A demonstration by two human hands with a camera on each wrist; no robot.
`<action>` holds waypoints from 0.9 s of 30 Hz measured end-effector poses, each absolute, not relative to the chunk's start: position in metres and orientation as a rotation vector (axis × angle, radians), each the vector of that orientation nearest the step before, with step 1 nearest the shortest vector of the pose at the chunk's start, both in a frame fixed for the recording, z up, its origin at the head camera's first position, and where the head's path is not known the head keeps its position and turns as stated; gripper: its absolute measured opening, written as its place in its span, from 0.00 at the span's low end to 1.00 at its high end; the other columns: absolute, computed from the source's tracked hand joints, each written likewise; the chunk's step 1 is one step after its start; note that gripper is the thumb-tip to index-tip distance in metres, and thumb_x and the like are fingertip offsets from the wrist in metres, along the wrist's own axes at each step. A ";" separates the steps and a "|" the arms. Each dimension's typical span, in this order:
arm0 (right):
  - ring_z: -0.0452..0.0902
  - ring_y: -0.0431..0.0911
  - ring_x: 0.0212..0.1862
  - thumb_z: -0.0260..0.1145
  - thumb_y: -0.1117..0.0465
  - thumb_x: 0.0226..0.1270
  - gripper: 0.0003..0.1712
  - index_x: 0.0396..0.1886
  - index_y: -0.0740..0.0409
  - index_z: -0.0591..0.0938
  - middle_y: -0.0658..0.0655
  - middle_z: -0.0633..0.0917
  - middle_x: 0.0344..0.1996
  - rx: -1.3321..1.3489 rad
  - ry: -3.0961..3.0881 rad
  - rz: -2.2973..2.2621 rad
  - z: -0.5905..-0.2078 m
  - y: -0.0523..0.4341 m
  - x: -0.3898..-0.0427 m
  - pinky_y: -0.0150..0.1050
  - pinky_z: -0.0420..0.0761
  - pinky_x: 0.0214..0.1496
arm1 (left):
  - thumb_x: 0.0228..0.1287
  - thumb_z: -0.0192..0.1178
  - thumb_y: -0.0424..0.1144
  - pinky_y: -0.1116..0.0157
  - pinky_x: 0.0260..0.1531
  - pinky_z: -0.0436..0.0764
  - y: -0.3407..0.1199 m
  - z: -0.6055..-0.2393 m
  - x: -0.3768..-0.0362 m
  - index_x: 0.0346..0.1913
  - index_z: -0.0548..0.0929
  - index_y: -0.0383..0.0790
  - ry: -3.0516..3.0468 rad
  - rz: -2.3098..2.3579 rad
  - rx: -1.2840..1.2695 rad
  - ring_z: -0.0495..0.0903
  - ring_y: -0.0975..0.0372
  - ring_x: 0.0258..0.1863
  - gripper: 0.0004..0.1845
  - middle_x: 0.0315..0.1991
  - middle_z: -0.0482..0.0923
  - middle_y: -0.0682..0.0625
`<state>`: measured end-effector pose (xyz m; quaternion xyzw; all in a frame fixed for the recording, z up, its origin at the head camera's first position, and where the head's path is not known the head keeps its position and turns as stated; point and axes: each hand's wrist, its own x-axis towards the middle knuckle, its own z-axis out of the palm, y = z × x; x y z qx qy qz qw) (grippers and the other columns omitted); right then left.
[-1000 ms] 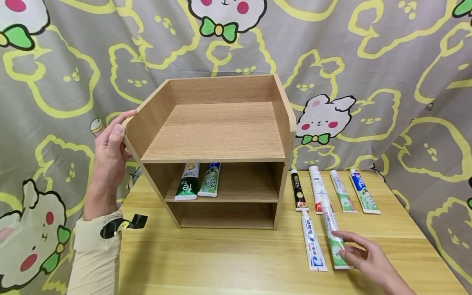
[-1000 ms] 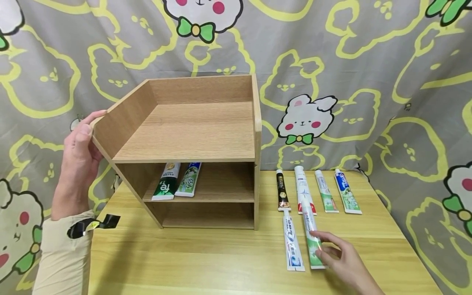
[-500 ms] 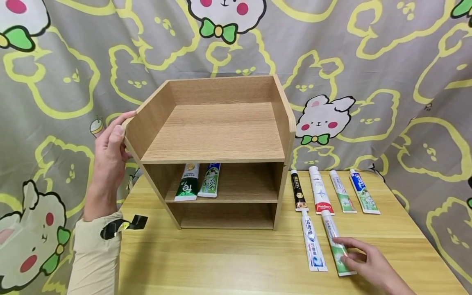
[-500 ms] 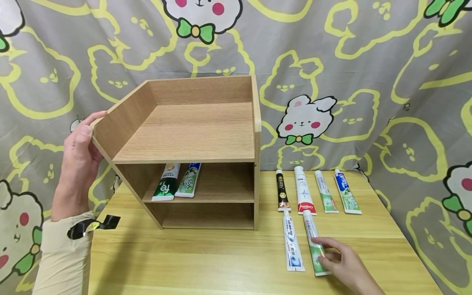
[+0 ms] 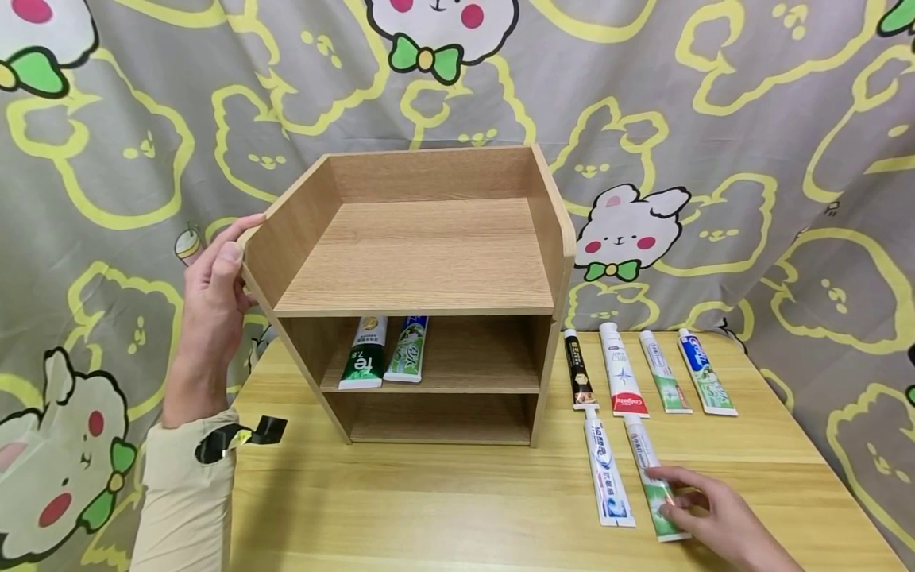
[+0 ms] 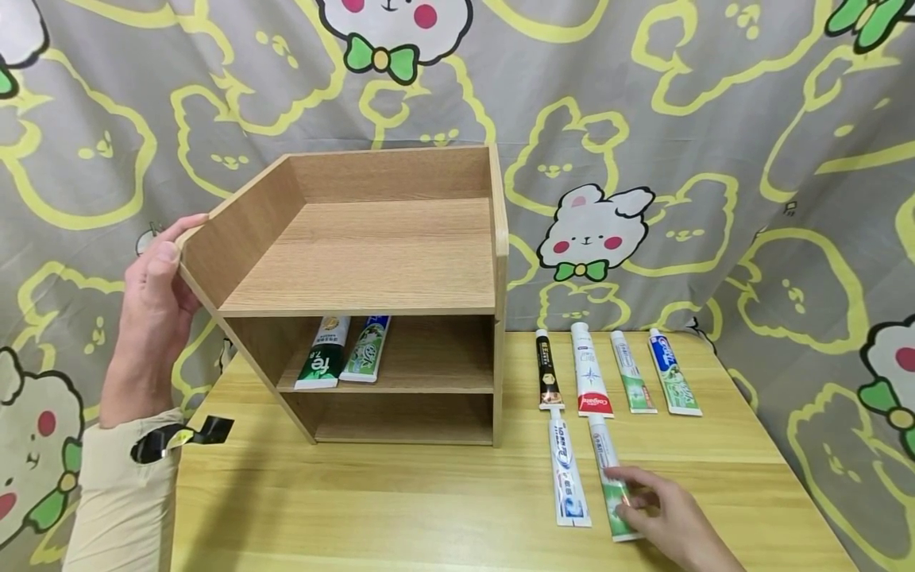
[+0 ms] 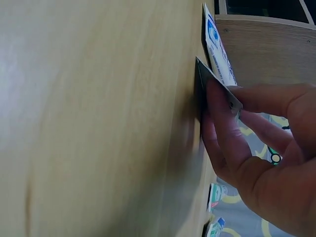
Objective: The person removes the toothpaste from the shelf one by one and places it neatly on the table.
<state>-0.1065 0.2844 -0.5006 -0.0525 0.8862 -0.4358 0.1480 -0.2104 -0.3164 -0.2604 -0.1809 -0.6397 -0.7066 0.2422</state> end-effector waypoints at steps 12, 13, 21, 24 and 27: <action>0.75 0.39 0.36 0.73 0.56 0.67 0.30 0.66 0.59 0.79 0.55 0.82 0.50 -0.157 2.613 -1.095 -0.497 0.286 -0.108 0.33 0.75 0.36 | 0.74 0.52 0.44 0.65 0.30 0.87 -0.315 -0.260 -0.209 0.68 0.79 0.40 -1.764 -1.913 -0.477 0.77 0.49 0.48 0.24 0.61 0.70 0.38; 0.75 0.38 0.36 0.73 0.56 0.67 0.30 0.66 0.59 0.79 0.55 0.82 0.50 -0.168 2.611 -1.095 -0.498 0.287 -0.108 0.32 0.75 0.36 | 0.74 0.52 0.44 0.65 0.30 0.87 -0.315 -0.261 -0.209 0.68 0.79 0.40 -1.764 -1.912 -0.478 0.77 0.49 0.48 0.24 0.61 0.70 0.38; 0.74 0.35 0.34 0.73 0.53 0.66 0.32 0.67 0.61 0.79 0.51 0.81 0.39 -0.271 2.584 -1.084 -0.498 0.291 -0.109 0.32 0.72 0.35 | 0.74 0.52 0.44 0.64 0.28 0.87 -0.316 -0.261 -0.210 0.68 0.79 0.39 -1.755 -1.914 -0.496 0.77 0.50 0.46 0.24 0.60 0.71 0.38; 0.73 0.34 0.35 0.73 0.54 0.67 0.29 0.65 0.60 0.81 0.52 0.80 0.40 -0.337 2.605 -1.051 -0.497 0.291 -0.110 0.32 0.73 0.35 | 0.74 0.53 0.44 0.65 0.28 0.87 -0.316 -0.261 -0.210 0.68 0.79 0.39 -1.754 -1.914 -0.500 0.78 0.50 0.45 0.25 0.60 0.71 0.38; 0.72 0.33 0.36 0.73 0.55 0.67 0.25 0.63 0.56 0.83 0.53 0.80 0.46 -0.396 2.676 -0.956 -0.497 0.291 -0.111 0.32 0.75 0.36 | 0.74 0.53 0.44 0.65 0.28 0.86 -0.317 -0.261 -0.211 0.68 0.79 0.39 -1.756 -1.913 -0.512 0.78 0.51 0.45 0.24 0.60 0.71 0.38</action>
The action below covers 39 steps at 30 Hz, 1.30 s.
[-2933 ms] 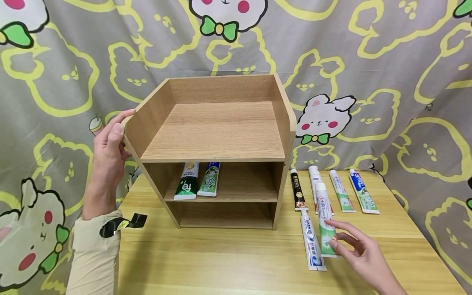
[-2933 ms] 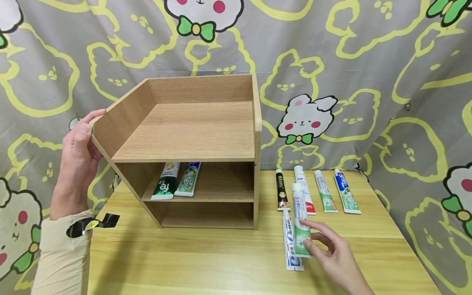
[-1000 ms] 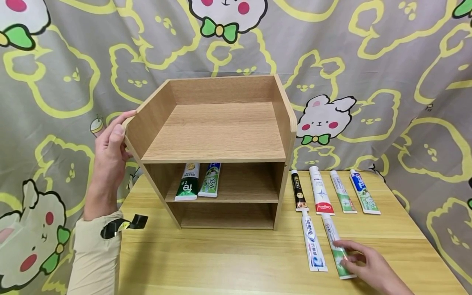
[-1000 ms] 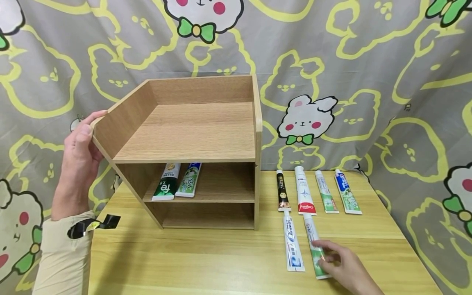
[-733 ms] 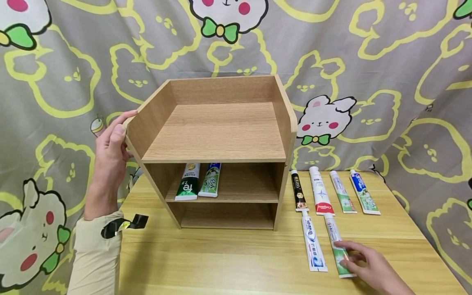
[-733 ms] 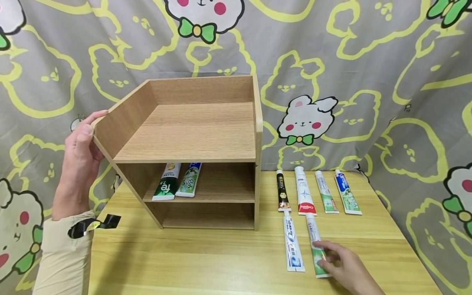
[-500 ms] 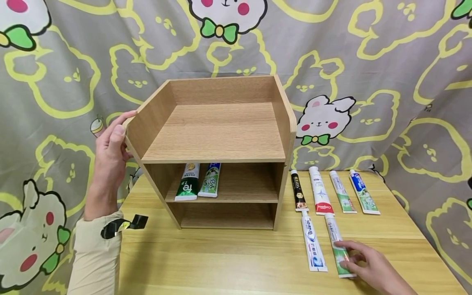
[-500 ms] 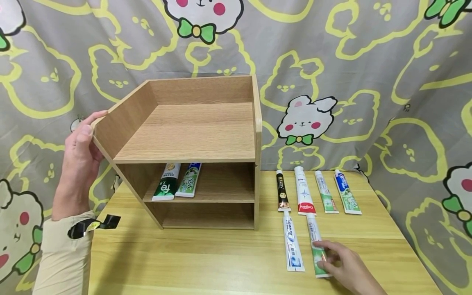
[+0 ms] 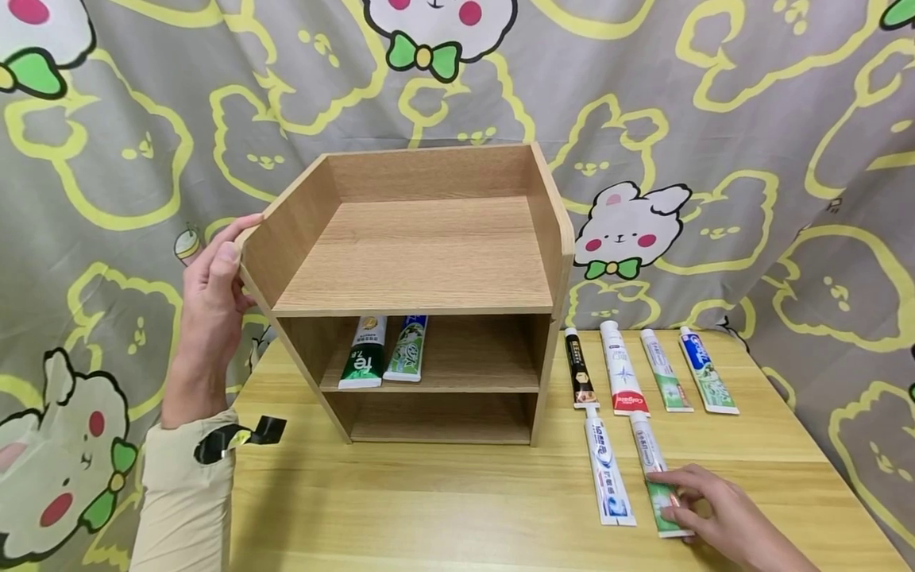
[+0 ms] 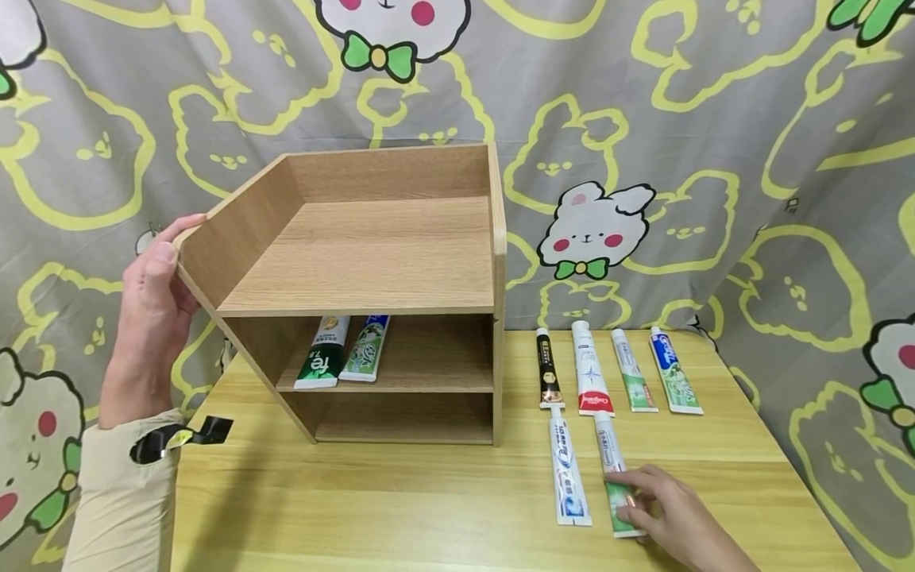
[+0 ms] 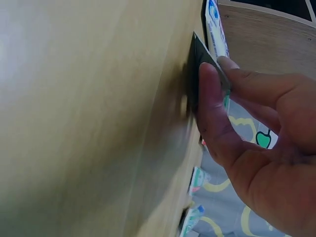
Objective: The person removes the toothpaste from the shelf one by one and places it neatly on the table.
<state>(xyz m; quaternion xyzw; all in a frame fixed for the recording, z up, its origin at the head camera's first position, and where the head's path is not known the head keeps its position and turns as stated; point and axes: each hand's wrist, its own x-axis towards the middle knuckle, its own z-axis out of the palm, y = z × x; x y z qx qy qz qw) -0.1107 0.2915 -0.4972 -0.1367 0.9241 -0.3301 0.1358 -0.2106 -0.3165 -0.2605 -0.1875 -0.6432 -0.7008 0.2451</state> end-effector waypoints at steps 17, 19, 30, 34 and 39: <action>0.72 0.30 0.36 0.77 0.63 0.59 0.25 0.58 0.50 0.85 0.54 0.81 0.52 -0.370 2.910 -0.883 -0.504 0.291 -0.100 0.31 0.77 0.34 | 0.74 0.53 0.45 0.65 0.28 0.86 -0.316 -0.260 -0.210 0.68 0.79 0.40 -1.760 -1.912 -0.496 0.77 0.50 0.45 0.25 0.60 0.71 0.38; 0.74 0.32 0.38 0.78 0.63 0.59 0.25 0.58 0.49 0.85 0.56 0.80 0.56 -0.365 2.927 -0.888 -0.505 0.291 -0.098 0.31 0.79 0.34 | 0.74 0.53 0.45 0.65 0.28 0.86 -0.316 -0.260 -0.210 0.68 0.79 0.40 -1.762 -1.909 -0.495 0.77 0.50 0.46 0.25 0.60 0.71 0.38; 0.82 0.43 0.46 0.76 0.56 0.64 0.23 0.58 0.51 0.85 0.56 0.83 0.56 -0.287 2.962 -0.895 -0.501 0.292 -0.101 0.35 0.84 0.40 | 0.73 0.53 0.45 0.65 0.28 0.86 -0.316 -0.261 -0.210 0.68 0.79 0.40 -1.772 -1.907 -0.486 0.77 0.50 0.47 0.25 0.60 0.70 0.39; 0.81 0.39 0.47 0.75 0.60 0.66 0.20 0.57 0.50 0.85 0.53 0.84 0.54 -0.272 2.989 -0.946 -0.496 0.287 -0.101 0.33 0.84 0.41 | 0.74 0.53 0.45 0.65 0.29 0.86 -0.316 -0.261 -0.210 0.69 0.79 0.40 -1.776 -1.906 -0.489 0.76 0.49 0.47 0.25 0.61 0.70 0.38; 0.81 0.36 0.49 0.73 0.62 0.67 0.16 0.54 0.47 0.86 0.49 0.86 0.53 -0.301 3.053 -1.033 -0.486 0.273 -0.098 0.33 0.85 0.42 | 0.73 0.53 0.45 0.65 0.28 0.86 -0.316 -0.261 -0.210 0.68 0.79 0.40 -1.767 -1.908 -0.488 0.76 0.50 0.46 0.25 0.60 0.70 0.39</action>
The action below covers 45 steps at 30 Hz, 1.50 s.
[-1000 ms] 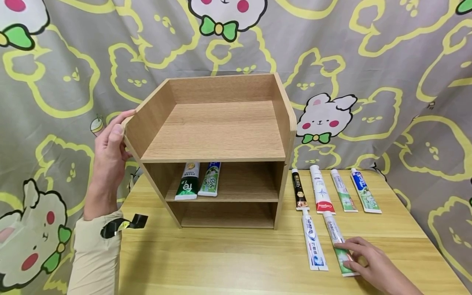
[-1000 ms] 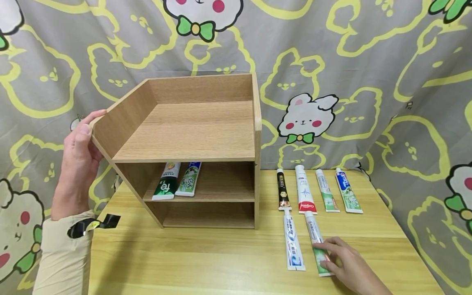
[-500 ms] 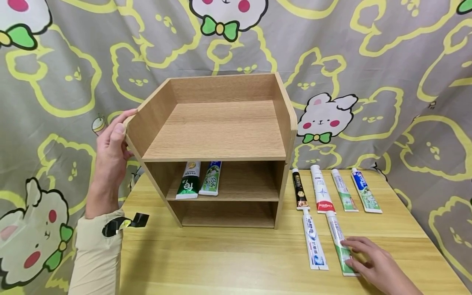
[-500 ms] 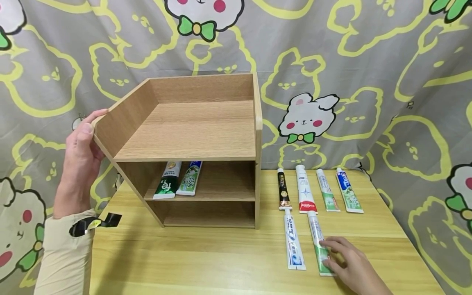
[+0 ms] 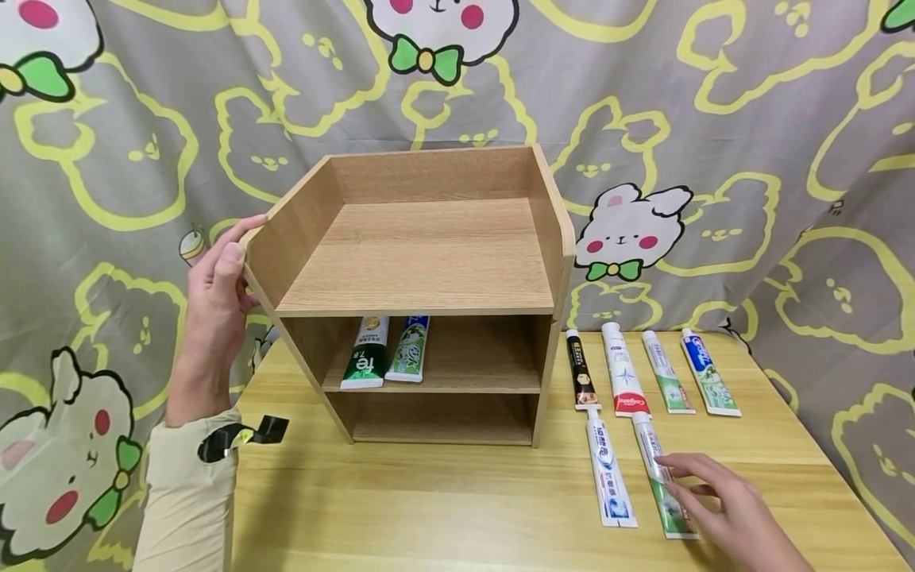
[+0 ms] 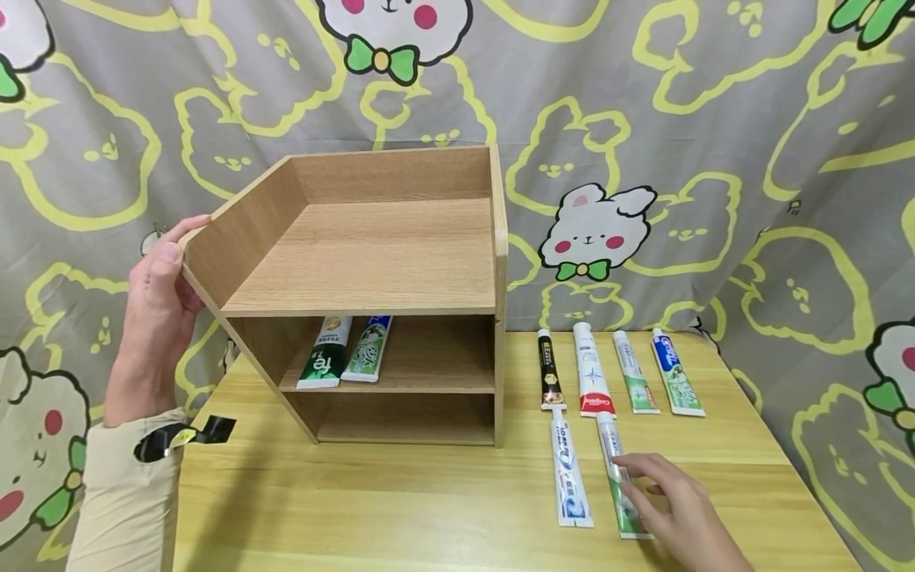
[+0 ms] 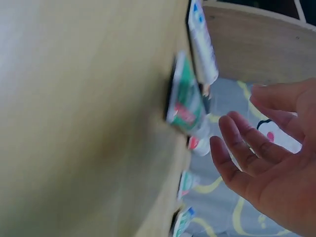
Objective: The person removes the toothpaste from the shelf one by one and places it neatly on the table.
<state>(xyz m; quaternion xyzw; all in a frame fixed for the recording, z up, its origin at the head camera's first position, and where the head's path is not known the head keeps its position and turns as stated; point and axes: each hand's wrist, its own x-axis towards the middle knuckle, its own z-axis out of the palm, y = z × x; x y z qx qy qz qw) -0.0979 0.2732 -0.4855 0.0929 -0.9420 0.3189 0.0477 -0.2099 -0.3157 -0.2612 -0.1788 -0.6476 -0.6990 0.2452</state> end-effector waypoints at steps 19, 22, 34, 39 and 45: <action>0.83 0.39 0.47 0.75 0.69 0.63 0.27 0.60 0.45 0.84 0.42 0.85 0.49 0.570 -2.490 1.022 -0.450 0.215 -0.101 0.18 0.74 0.53 | 0.74 0.54 0.45 0.65 0.27 0.86 -0.316 -0.262 -0.209 0.69 0.78 0.40 -1.773 -1.906 -0.497 0.77 0.50 0.45 0.25 0.59 0.70 0.38; 0.82 0.38 0.49 0.74 0.67 0.65 0.26 0.60 0.43 0.84 0.41 0.84 0.51 0.562 -2.493 1.021 -0.445 0.206 -0.103 0.17 0.70 0.56 | 0.74 0.54 0.45 0.65 0.28 0.86 -0.316 -0.263 -0.209 0.69 0.78 0.40 -1.775 -1.905 -0.501 0.77 0.50 0.45 0.25 0.59 0.70 0.38; 0.76 0.40 0.63 0.75 0.70 0.62 0.29 0.61 0.46 0.84 0.45 0.83 0.58 0.645 -2.376 1.105 -0.429 0.166 -0.109 0.19 0.66 0.64 | 0.74 0.54 0.45 0.66 0.26 0.86 -0.316 -0.262 -0.210 0.68 0.79 0.40 -1.774 -1.907 -0.504 0.77 0.51 0.44 0.25 0.59 0.71 0.39; 0.77 0.44 0.62 0.74 0.70 0.62 0.25 0.59 0.50 0.84 0.45 0.84 0.56 0.665 -2.334 1.119 -0.427 0.151 -0.115 0.23 0.67 0.66 | 0.75 0.53 0.45 0.67 0.28 0.86 -0.318 -0.262 -0.210 0.69 0.78 0.40 -1.790 -1.896 -0.532 0.78 0.52 0.45 0.25 0.59 0.71 0.40; 0.79 0.48 0.60 0.74 0.70 0.63 0.24 0.59 0.53 0.84 0.51 0.85 0.55 0.735 -2.279 1.180 -0.421 0.133 -0.121 0.31 0.63 0.74 | 0.74 0.53 0.45 0.66 0.28 0.86 -0.316 -0.262 -0.210 0.69 0.78 0.40 -1.776 -1.901 -0.509 0.77 0.51 0.45 0.25 0.59 0.71 0.39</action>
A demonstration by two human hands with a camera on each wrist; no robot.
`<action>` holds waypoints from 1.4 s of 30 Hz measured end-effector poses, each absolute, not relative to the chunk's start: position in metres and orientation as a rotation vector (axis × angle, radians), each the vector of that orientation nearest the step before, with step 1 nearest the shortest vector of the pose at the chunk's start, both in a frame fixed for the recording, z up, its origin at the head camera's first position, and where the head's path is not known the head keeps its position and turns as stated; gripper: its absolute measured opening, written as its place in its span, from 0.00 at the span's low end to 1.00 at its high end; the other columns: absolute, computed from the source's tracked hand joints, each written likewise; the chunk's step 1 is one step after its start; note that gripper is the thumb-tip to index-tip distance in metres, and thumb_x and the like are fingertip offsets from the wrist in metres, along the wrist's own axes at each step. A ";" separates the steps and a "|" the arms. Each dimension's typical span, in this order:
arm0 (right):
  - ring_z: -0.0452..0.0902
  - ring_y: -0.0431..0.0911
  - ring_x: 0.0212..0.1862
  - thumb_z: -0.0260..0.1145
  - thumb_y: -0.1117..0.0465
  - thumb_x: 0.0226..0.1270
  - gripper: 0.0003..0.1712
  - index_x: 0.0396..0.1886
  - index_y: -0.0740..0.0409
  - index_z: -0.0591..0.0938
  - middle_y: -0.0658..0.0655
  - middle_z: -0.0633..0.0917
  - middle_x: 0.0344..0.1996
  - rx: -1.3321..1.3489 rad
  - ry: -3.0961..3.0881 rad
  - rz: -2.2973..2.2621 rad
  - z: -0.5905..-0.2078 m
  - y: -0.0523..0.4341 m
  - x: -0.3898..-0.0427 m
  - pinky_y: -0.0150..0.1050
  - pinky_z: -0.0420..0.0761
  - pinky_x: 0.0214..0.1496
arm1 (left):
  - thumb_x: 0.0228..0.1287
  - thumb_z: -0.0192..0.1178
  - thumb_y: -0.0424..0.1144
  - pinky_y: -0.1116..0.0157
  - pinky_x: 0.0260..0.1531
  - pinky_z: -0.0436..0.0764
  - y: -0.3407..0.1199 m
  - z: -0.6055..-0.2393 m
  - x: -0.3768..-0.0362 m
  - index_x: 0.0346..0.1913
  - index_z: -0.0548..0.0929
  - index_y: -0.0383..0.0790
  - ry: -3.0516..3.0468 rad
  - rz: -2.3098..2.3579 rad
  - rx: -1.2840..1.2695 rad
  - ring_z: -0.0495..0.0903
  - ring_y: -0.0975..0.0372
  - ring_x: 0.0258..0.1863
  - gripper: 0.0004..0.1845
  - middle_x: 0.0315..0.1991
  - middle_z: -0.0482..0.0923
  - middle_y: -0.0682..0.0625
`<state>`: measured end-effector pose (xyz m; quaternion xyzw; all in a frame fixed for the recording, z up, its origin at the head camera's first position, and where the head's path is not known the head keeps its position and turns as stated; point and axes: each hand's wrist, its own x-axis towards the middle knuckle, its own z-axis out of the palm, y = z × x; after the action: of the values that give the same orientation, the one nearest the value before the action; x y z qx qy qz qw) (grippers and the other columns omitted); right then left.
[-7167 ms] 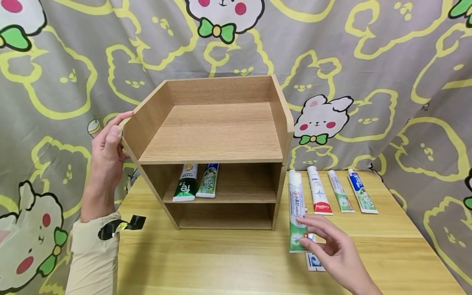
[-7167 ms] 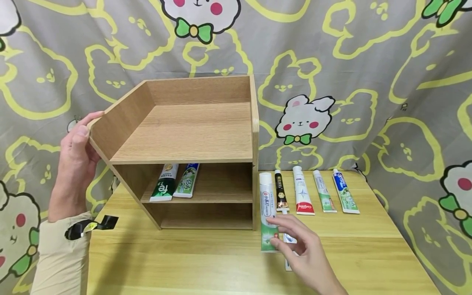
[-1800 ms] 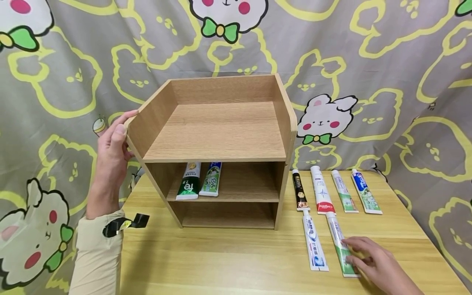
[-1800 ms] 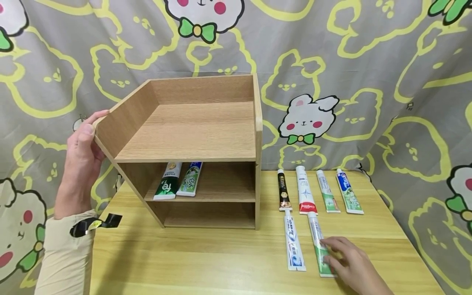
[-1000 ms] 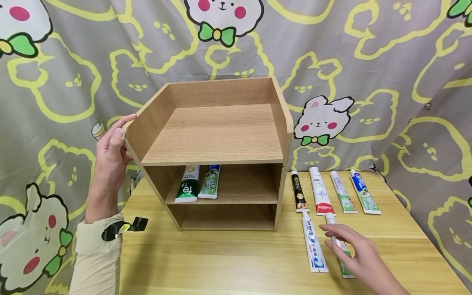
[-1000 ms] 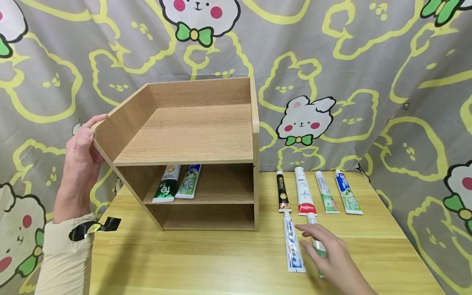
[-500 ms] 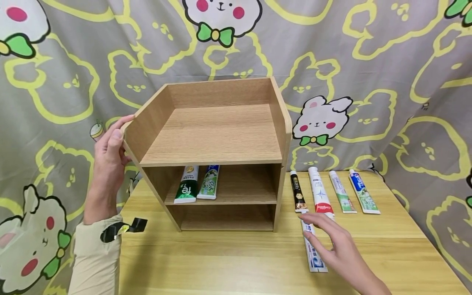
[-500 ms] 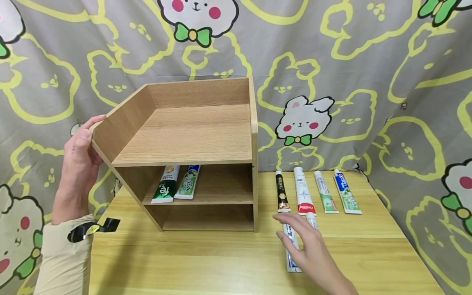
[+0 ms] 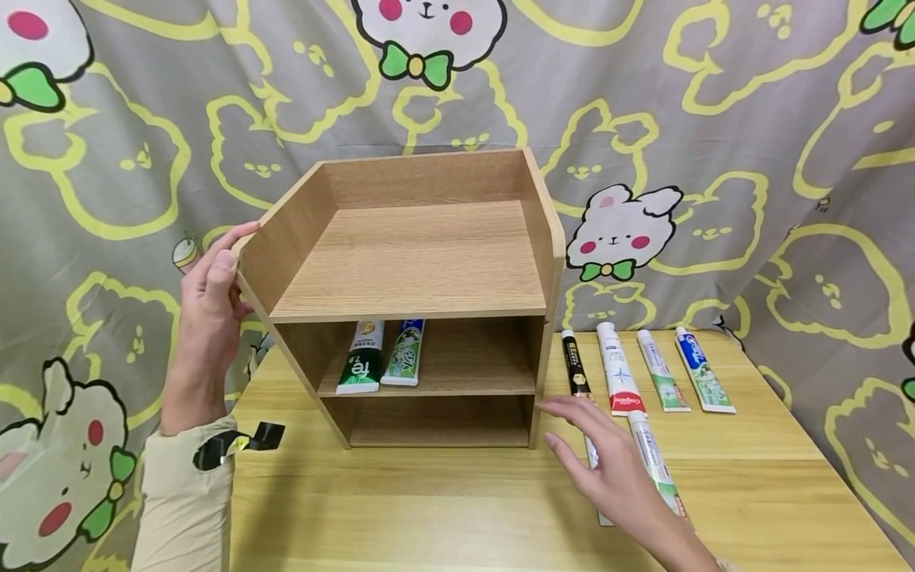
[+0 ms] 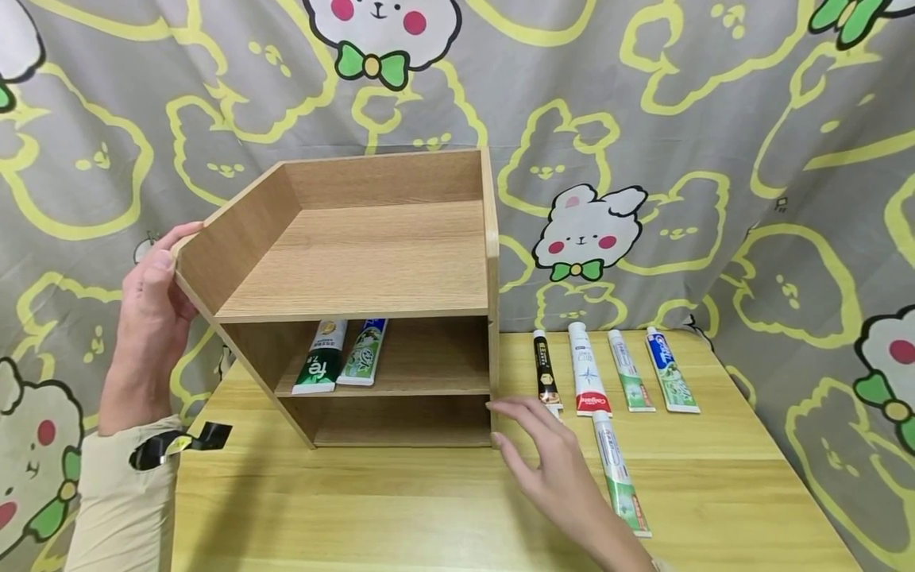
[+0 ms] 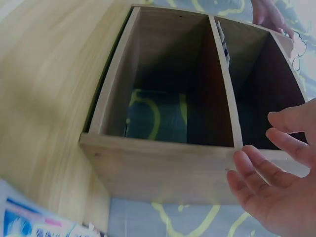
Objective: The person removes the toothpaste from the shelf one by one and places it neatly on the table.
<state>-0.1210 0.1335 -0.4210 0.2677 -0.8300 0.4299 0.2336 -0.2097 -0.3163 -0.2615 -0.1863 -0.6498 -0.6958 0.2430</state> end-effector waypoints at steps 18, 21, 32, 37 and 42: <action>0.81 0.46 0.58 0.71 0.65 0.68 0.18 0.57 0.53 0.84 0.49 0.84 0.55 0.836 -2.177 1.236 -0.407 0.084 -0.136 0.32 0.75 0.64 | 0.74 0.52 0.45 0.67 0.29 0.86 -0.317 -0.261 -0.211 0.69 0.79 0.40 -1.781 -1.897 -0.517 0.77 0.51 0.45 0.25 0.59 0.71 0.39; 0.81 0.46 0.58 0.70 0.65 0.69 0.17 0.57 0.55 0.85 0.50 0.84 0.54 0.852 -2.158 1.249 -0.405 0.077 -0.140 0.34 0.76 0.64 | 0.74 0.53 0.45 0.67 0.29 0.86 -0.317 -0.261 -0.211 0.69 0.79 0.39 -1.773 -1.902 -0.510 0.77 0.51 0.45 0.25 0.59 0.71 0.39; 0.82 0.48 0.56 0.69 0.67 0.69 0.17 0.56 0.57 0.85 0.52 0.84 0.53 0.870 -2.129 1.280 -0.399 0.055 -0.150 0.44 0.80 0.61 | 0.74 0.53 0.45 0.67 0.28 0.86 -0.316 -0.261 -0.211 0.68 0.79 0.39 -1.763 -1.911 -0.494 0.78 0.51 0.44 0.25 0.57 0.71 0.38; 0.81 0.44 0.57 0.69 0.64 0.70 0.17 0.58 0.54 0.84 0.48 0.84 0.54 0.853 -2.182 1.273 -0.397 0.044 -0.156 0.45 0.80 0.60 | 0.74 0.53 0.44 0.67 0.26 0.85 -0.317 -0.262 -0.210 0.68 0.79 0.39 -1.759 -1.908 -0.484 0.78 0.51 0.43 0.25 0.56 0.72 0.38; 0.81 0.43 0.57 0.69 0.61 0.70 0.18 0.59 0.52 0.84 0.47 0.84 0.54 0.824 -2.234 1.273 -0.391 0.032 -0.163 0.44 0.81 0.59 | 0.74 0.53 0.44 0.67 0.27 0.85 -0.316 -0.262 -0.211 0.68 0.79 0.39 -1.763 -1.909 -0.487 0.78 0.51 0.43 0.25 0.57 0.71 0.38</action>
<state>-0.1627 0.0316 -0.3908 0.2977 -0.8073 0.4602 0.2189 -0.2107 -0.3162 -0.2616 -0.1786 -0.6461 -0.6999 0.2463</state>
